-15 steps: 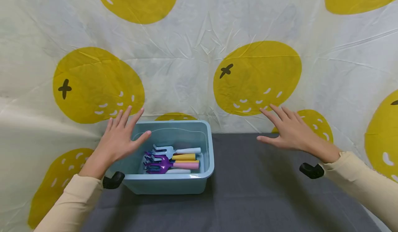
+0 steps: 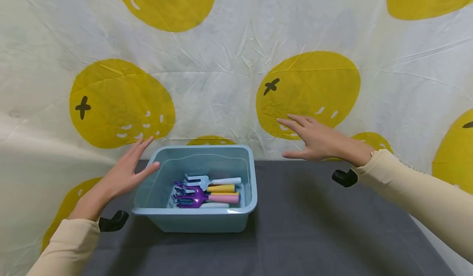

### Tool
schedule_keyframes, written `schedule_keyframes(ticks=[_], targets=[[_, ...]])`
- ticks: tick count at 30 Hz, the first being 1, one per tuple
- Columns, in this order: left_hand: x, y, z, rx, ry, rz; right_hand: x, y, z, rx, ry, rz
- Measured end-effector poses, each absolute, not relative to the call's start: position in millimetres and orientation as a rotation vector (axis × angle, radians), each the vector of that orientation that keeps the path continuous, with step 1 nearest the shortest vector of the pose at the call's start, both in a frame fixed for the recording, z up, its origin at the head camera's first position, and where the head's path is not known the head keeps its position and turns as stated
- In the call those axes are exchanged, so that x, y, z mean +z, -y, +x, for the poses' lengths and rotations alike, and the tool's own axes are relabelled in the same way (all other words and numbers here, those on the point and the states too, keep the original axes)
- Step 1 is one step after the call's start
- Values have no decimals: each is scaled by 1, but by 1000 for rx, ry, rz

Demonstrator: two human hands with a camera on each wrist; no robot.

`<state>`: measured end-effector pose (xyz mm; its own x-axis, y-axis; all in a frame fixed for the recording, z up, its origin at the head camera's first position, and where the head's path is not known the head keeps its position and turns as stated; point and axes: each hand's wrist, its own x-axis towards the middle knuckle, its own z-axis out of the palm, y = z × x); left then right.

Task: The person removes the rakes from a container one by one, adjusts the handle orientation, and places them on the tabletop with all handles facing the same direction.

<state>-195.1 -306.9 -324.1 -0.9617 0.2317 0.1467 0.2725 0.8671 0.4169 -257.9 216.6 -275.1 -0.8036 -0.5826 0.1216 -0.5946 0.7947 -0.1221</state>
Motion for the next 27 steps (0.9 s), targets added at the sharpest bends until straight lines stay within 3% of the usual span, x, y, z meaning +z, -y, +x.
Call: schedule_keyframes(ticks=[14,27], targets=[[-363,335,-178,-1206,2965,-354,-262,-125,-295,407,2982,1409],[-398,338,-175,-1802,2836,-159,-302,-35,-304,328,3050,1714]])
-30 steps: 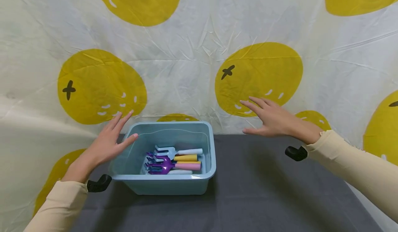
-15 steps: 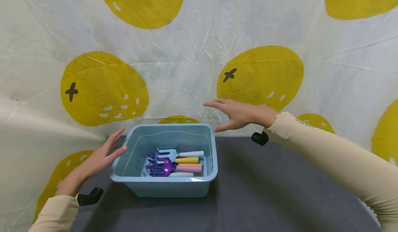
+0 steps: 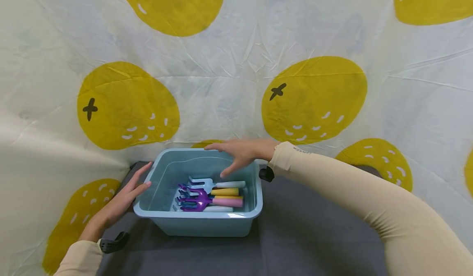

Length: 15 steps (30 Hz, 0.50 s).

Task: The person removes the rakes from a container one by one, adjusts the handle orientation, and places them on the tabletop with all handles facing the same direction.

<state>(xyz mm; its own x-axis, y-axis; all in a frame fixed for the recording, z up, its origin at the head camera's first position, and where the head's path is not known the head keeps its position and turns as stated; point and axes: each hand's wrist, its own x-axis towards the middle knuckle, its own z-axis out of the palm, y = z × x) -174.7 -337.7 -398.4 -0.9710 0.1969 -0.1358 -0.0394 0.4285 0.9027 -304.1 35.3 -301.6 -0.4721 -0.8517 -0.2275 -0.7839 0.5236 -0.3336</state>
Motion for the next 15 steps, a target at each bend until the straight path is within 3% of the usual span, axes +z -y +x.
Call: schedule_keyframes(ticks=[15], targets=[[-425,338,-175,1697,-2447,216,-369,14,-295,-152,-2216,-1033]])
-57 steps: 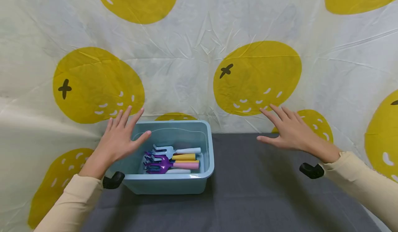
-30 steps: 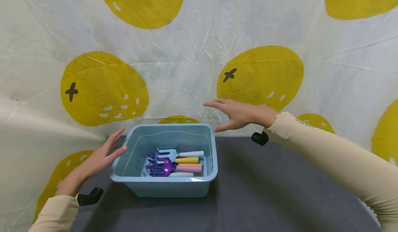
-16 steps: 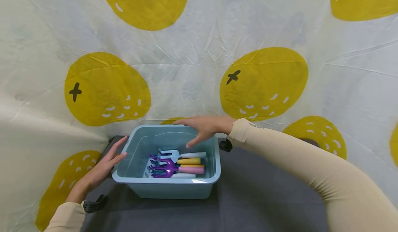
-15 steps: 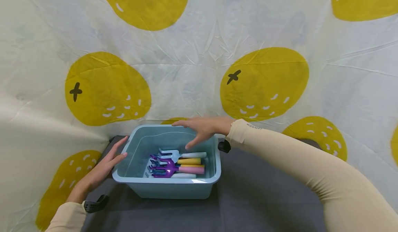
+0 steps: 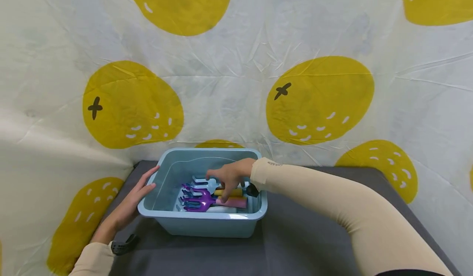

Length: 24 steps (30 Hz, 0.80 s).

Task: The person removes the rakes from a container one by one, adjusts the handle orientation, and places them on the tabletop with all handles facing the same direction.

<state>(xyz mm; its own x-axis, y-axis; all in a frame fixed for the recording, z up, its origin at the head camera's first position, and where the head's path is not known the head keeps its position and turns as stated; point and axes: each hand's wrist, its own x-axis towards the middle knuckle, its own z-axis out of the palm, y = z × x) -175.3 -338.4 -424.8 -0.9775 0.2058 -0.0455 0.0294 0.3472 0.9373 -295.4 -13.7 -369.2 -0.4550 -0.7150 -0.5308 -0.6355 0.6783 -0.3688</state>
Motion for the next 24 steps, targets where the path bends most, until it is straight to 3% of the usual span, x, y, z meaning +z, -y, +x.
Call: schedule_keyframes(ticks=[12,24], targets=[[-432,327,-174,1785,-2442,225,-392,22,-284,-55,-2226,-825],[-436,321,-174,1822,-2420,224,-406,15,-273,-109,-2194,-904]])
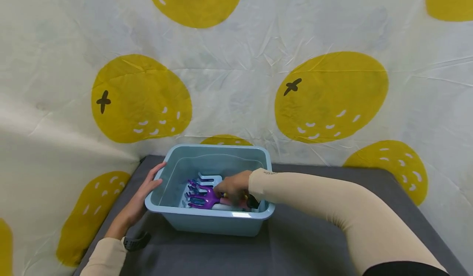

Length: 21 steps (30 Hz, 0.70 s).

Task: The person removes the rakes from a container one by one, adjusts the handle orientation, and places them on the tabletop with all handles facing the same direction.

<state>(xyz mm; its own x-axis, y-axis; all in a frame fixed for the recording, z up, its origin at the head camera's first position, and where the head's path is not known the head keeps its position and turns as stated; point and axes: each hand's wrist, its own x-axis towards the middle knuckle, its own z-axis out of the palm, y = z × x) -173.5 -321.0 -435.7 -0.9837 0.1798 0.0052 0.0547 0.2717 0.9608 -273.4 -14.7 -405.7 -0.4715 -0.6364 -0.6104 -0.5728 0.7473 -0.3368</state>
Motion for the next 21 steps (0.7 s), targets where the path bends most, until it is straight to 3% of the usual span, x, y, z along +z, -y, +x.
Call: schedule_keyframes(ticks=[11,21], targets=[[-428,318,-175,1829,-2409,215,-397,15,-283,-79,-2166,-895],[-426,314,-175,1830,-2428,186,-377,9,-300,-106,-2167,-1073]])
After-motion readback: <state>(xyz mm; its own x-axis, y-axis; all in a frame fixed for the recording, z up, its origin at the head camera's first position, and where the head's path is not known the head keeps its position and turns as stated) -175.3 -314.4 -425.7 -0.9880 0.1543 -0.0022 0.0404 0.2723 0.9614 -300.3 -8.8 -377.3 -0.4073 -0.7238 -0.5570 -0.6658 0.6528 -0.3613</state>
